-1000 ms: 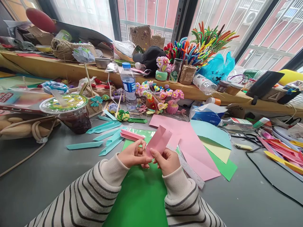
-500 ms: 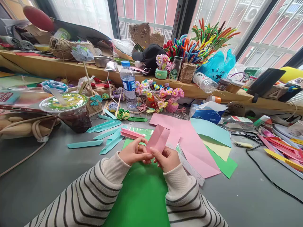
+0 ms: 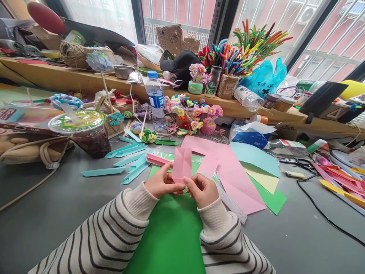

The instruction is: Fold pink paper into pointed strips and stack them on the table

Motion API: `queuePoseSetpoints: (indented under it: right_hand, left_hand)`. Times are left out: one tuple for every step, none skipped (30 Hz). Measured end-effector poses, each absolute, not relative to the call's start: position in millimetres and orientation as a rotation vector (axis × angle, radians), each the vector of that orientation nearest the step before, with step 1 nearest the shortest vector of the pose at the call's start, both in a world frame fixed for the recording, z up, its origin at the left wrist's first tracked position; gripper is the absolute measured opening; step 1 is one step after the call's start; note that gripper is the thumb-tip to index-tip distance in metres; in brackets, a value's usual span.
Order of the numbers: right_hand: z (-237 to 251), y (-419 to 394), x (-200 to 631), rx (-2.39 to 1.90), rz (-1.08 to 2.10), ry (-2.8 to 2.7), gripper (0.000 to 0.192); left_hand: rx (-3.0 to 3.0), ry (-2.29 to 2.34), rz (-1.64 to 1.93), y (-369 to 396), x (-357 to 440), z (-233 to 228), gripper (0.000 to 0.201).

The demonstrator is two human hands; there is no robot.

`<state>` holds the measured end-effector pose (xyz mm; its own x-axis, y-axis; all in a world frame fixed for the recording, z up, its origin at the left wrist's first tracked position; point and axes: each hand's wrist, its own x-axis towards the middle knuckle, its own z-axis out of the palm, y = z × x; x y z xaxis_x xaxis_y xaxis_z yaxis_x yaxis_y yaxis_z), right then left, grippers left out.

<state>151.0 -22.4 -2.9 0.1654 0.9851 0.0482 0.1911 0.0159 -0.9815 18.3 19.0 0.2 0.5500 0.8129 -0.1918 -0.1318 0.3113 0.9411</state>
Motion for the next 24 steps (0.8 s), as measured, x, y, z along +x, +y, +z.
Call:
queuePoseSetpoints:
  right_hand:
    - [-2.8, -22.4, 151.0, -1.401, 0.95, -1.25, 0.03]
    - [-2.7, -22.4, 150.9, -1.407, 0.946, -1.262, 0.03]
    - [-2.7, -22.4, 150.6, -1.416, 0.946, -1.267, 0.031]
    - [-2.8, -22.4, 150.2, -1.426, 0.947, -1.268, 0.033]
    - [-2.9, -22.5, 149.8, -1.435, 0.947, -1.263, 0.034]
    - [-3.1, -22.6, 149.4, -1.442, 0.944, -1.254, 0.036]
    - [-3.2, -22.5, 149.4, -1.444, 0.937, -1.244, 0.037]
    - [-3.3, -22.3, 149.9, -1.441, 0.928, -1.233, 0.037]
    - [-3.2, -21.9, 151.0, -1.437, 0.92, -1.21, 0.037]
    - [-2.9, -21.3, 152.9, -1.437, 0.906, -1.171, 0.036]
    - [-2.3, -20.5, 155.3, -1.435, 0.887, -1.128, 0.035]
    - [-1.6, -19.7, 158.0, -1.445, 0.855, -1.054, 0.033]
    - [-0.7, -18.8, 160.5, -1.443, 0.795, -0.993, 0.031]
    - [0.2, -18.2, 162.4, -1.427, 0.74, -0.956, 0.031]
    - [1.1, -17.8, 163.5, -1.398, 0.709, -0.939, 0.03]
    - [1.8, -17.8, 163.5, -1.364, 0.708, -0.94, 0.031]
    - [2.4, -18.0, 162.7, -1.334, 0.709, -0.96, 0.03]
    - [2.7, -18.5, 161.3, -1.323, 0.707, -0.978, 0.028]
    - [2.9, -19.1, 159.8, -1.329, 0.701, -0.997, 0.027]
    - [2.9, -19.7, 158.4, -1.338, 0.698, -1.023, 0.025]
    - [2.6, -20.2, 157.2, -1.348, 0.699, -1.049, 0.023]
    - [2.2, -20.6, 156.5, -1.353, 0.709, -1.077, 0.022]
    - [1.6, -21.0, 156.0, -1.351, 0.73, -1.107, 0.021]
    - [0.8, -21.2, 155.6, -1.344, 0.759, -1.137, 0.021]
  left_hand:
    - [1.081, 0.756, 0.711, 18.7, 18.4, 0.6, 0.055]
    - [1.081, 0.751, 0.707, 18.5, 18.5, 1.0, 0.054]
    - [1.08, 0.748, 0.699, 18.3, 18.6, 1.5, 0.053]
    - [1.078, 0.747, 0.69, 18.2, 18.8, 2.0, 0.053]
    - [1.078, 0.747, 0.682, 18.1, 18.9, 2.4, 0.053]
    - [1.077, 0.747, 0.676, 18.0, 19.1, 2.8, 0.053]
    - [1.077, 0.745, 0.674, 17.9, 19.3, 3.1, 0.053]
    - [1.077, 0.742, 0.675, 17.8, 19.4, 3.2, 0.053]
    - [1.076, 0.738, 0.675, 17.7, 19.5, 3.1, 0.054]
    - [1.076, 0.734, 0.673, 17.6, 19.4, 2.9, 0.054]
    - [1.076, 0.725, 0.669, 17.5, 19.3, 2.4, 0.055]
    - [1.078, 0.714, 0.667, 17.3, 19.2, 1.7, 0.056]
    - [1.081, 0.702, 0.663, 17.1, 19.0, 0.8, 0.057]
    - [1.088, 0.691, 0.659, 16.9, 18.8, -0.2, 0.057]
    - [1.097, 0.68, 0.652, 16.6, 18.6, -1.4, 0.057]
    - [1.108, 0.671, 0.639, 16.3, 18.4, -2.5, 0.056]
    - [1.121, 0.66, 0.62, 16.0, 18.2, -3.6, 0.056]
    - [1.137, 0.646, 0.595, 15.7, 18.0, -4.4, 0.057]
    - [1.157, 0.633, 0.569, 15.3, 17.6, -4.9, 0.059]
    - [1.181, 0.624, 0.547, 15.0, 17.2, -5.0, 0.061]
    - [1.21, 0.624, 0.531, 14.8, 16.7, -4.5, 0.064]
    - [1.24, 0.634, 0.527, 14.8, 16.3, -3.7, 0.067]
    - [1.26, 0.652, 0.541, 14.9, 16.0, -2.5, 0.069]
    - [1.267, 0.674, 0.577, 15.3, 15.9, -1.1, 0.068]
